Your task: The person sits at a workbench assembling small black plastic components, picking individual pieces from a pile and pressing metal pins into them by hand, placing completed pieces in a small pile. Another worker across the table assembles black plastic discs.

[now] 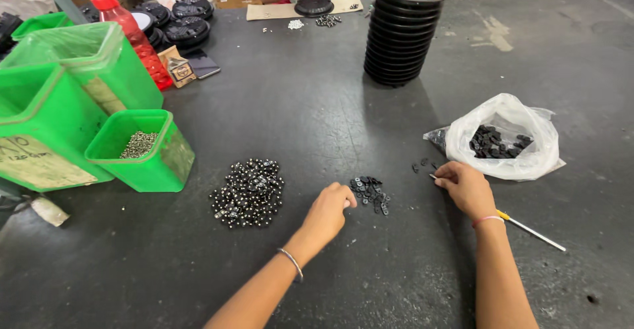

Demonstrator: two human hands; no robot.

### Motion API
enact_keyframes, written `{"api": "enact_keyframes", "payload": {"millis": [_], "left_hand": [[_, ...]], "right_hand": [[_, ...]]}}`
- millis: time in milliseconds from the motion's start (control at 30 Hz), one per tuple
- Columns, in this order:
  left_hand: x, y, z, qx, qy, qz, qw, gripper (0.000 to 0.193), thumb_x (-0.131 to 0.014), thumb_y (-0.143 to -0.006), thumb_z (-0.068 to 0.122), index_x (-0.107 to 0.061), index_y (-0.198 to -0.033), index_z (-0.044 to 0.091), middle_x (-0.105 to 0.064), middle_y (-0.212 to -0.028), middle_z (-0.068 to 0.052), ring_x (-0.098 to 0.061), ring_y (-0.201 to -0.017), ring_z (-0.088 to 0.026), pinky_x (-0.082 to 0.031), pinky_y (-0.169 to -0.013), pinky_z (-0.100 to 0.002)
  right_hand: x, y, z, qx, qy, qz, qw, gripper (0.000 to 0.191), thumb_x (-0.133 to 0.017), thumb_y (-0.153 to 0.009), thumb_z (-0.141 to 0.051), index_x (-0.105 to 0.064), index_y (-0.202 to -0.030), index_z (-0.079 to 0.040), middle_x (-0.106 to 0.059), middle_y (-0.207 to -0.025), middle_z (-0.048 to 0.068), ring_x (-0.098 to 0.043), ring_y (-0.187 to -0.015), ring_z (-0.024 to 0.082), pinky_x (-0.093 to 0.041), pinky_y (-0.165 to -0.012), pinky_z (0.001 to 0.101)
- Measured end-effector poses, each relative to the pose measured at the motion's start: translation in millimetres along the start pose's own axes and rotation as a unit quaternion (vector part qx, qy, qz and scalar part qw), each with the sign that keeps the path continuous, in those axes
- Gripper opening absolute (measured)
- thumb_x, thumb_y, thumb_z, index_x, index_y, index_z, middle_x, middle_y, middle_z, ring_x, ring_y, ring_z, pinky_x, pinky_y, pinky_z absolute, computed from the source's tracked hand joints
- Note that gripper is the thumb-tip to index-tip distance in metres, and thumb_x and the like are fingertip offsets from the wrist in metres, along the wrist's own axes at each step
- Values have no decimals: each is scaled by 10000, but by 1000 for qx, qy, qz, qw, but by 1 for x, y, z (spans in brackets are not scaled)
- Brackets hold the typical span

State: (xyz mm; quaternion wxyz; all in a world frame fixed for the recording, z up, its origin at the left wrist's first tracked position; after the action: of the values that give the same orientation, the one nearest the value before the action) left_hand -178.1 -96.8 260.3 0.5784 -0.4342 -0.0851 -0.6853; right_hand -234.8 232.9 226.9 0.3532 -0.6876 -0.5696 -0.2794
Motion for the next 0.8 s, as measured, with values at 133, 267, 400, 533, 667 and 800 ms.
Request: {"api": "enact_keyframes", "payload": {"millis": [133,267,400,533,667,800], "left_hand": [[-20,12,8,-12,-33,-2,999,248,-619,-771,-145,-683,-922,41,-653,-1013,-77,-615,-1021,-299,-528,-849,-392],[-17,17,7,-20,-4,26,999,275,-600,-777,-133,-706,-953,50,-688,-1013,-57,-644,-997,-280,-547,-833,-379],[-11,17,-5,19,34,36,999,223,-619,-871,-65,-756,-976,77,-735,-1018,-49,-659,-981,-283,-538,-830,-395],[6,17,-13,36,43,99,994,181,-625,-895,-9,-762,-973,80,-746,-1042,-59,-660,-995,-297,-532,-870,-405],[13,18,-21,66,46,139,987,242,-573,-964,95,-696,-1166,43,-701,-1228,-122,-621,-1174,-328,-484,-1011,-415],[-3,15,-14,38,-81,59,994,553,-543,-1030,308,-466,-1444,-50,-511,-1483,-223,-424,-1413,-371,-270,-1173,-486]], "right_hand": [[5,2,-8,9,27,12,1000,196,-797,-820,-175,-772,-994,-88,-764,-964,85,-735,-882,250,-558,-806,385],[8,8,-36,57,19,45,997,176,-781,-838,-183,-755,-976,-77,-711,-1003,95,-718,-895,269,-549,-803,401],[2,14,-62,74,-8,48,996,158,-755,-849,-178,-753,-979,-89,-696,-981,86,-715,-872,264,-552,-788,393],[-3,16,-78,86,-23,43,995,135,-742,-859,-167,-749,-967,-87,-701,-963,72,-715,-866,252,-557,-780,385],[-10,12,-81,67,-21,17,997,156,-725,-885,-188,-749,-1006,-93,-704,-986,71,-725,-878,253,-564,-803,375],[-26,19,-116,182,-122,-19,975,402,-732,-885,-247,-653,-1241,-77,-676,-1198,118,-667,-1131,296,-516,-957,387]]}}
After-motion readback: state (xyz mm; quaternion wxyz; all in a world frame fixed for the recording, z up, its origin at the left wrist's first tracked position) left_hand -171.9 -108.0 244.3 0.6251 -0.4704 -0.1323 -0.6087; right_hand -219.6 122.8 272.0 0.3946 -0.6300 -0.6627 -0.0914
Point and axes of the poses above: each hand's wrist, its own y-axis away from the middle knuckle, its own x-axis out of the back of the hand, z = x × y, the point moved 9 cm from there along -y, towards the middle knuckle
